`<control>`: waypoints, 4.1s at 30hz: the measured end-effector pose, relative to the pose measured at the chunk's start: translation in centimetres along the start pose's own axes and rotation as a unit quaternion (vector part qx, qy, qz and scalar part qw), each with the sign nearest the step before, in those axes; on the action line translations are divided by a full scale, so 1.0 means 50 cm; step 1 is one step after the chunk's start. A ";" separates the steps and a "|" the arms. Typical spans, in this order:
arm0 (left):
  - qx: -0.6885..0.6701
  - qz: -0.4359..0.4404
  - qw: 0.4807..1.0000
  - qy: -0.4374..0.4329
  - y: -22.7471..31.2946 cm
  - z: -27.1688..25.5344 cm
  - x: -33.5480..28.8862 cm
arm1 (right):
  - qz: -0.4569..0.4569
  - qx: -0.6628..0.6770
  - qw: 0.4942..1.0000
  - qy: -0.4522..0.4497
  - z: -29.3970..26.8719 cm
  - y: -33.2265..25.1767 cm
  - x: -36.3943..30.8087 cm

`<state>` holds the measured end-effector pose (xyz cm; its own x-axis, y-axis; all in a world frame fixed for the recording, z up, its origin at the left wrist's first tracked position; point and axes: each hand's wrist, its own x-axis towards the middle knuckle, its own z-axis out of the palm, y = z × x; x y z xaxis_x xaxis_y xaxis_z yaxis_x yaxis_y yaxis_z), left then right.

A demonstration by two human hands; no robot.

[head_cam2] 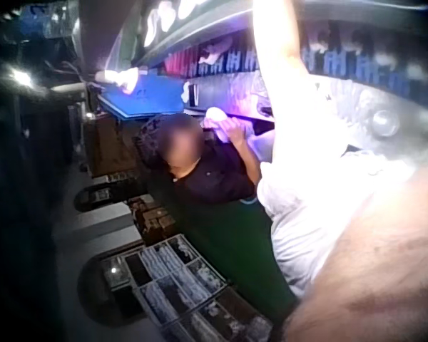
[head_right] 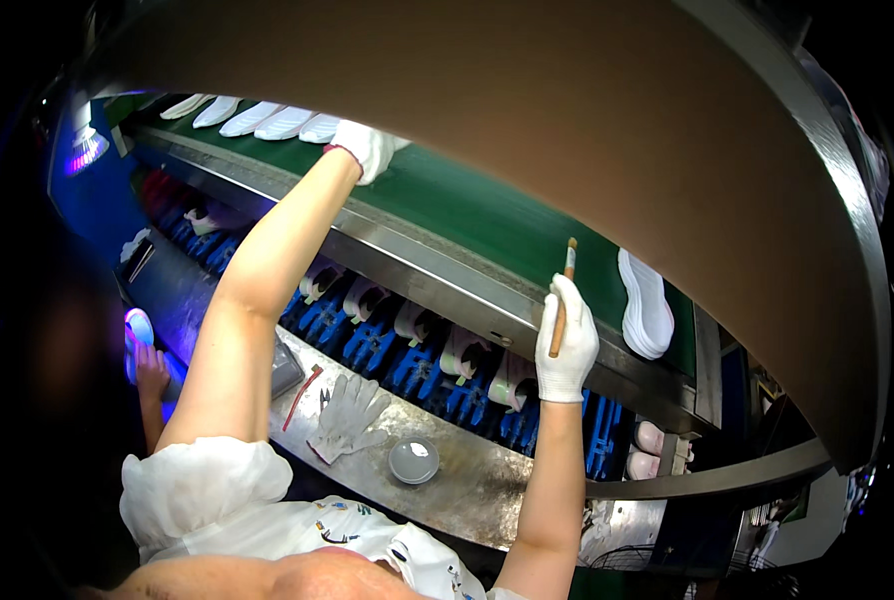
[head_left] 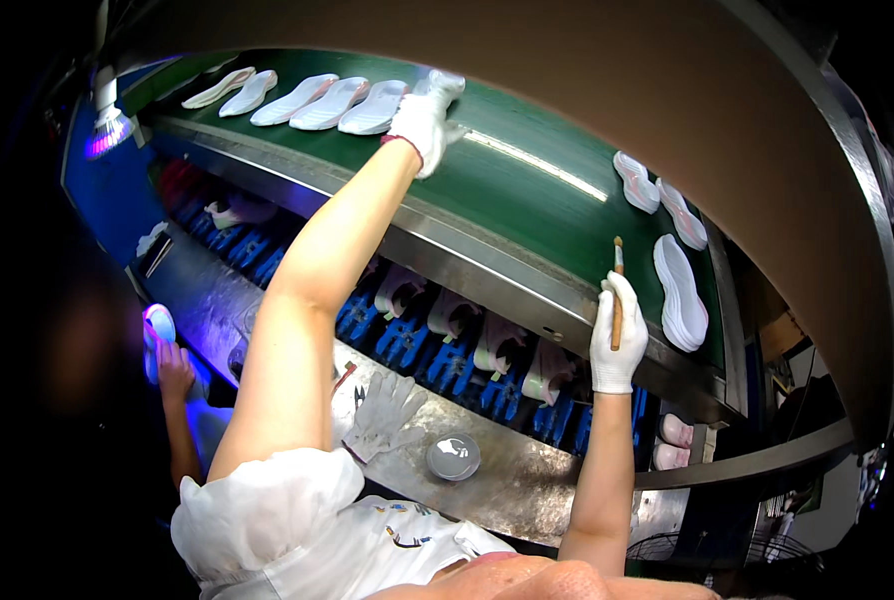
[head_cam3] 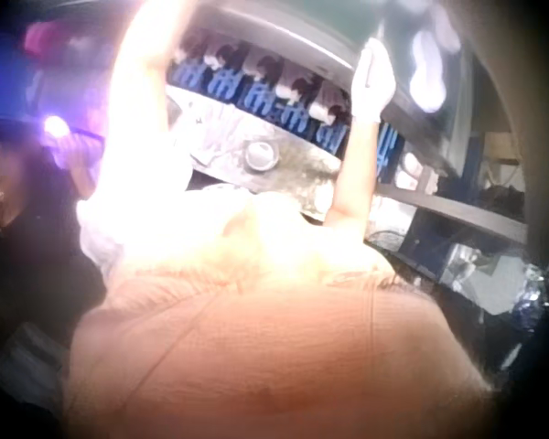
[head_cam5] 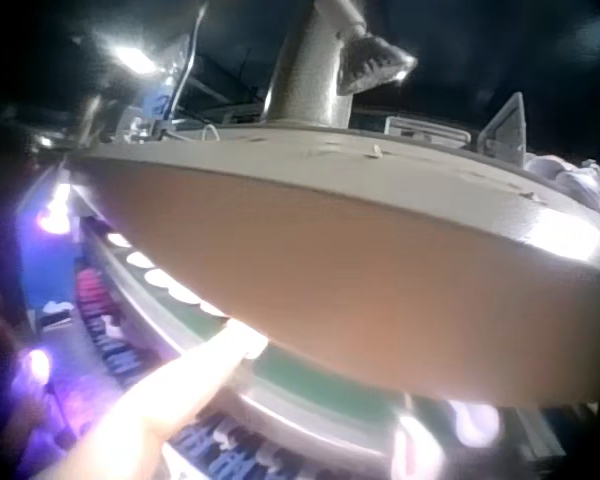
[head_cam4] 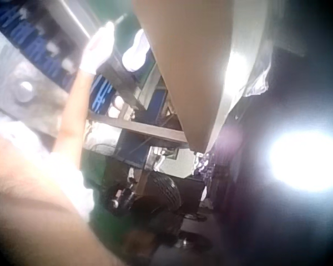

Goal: The person repeatedly picks up white slip-on shoes from a conveyor belt, applies a substance to the soles and sides using a brush, and places them back on the belt. The process is continuous and repetitive, with the person handling each shoe individually.

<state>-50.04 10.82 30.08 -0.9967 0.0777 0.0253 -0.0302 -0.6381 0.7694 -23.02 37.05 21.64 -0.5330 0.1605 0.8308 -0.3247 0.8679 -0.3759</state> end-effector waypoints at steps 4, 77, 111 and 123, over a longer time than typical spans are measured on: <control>0.461 0.272 0.844 0.001 0.010 -0.116 -0.051 | -0.001 -0.003 1.000 -0.007 -0.001 0.002 -0.005; 0.652 0.365 0.555 -0.365 -0.220 0.206 -0.270 | 0.042 0.129 0.983 0.122 -0.154 -0.139 -0.212; -0.221 -0.252 0.919 -0.206 -0.258 0.065 -0.672 | 0.291 0.238 0.893 0.245 -0.361 -0.186 -0.362; 0.058 -0.189 0.956 -0.217 -0.196 -0.047 -0.803 | 0.259 0.265 0.929 0.002 -0.377 -0.273 -0.276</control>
<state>-9.91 12.14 20.03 -0.7903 0.6122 -0.0256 -0.3486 -0.4148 0.8405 3.51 31.85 23.05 -0.7228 0.4945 0.4827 -0.3653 0.3196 -0.8743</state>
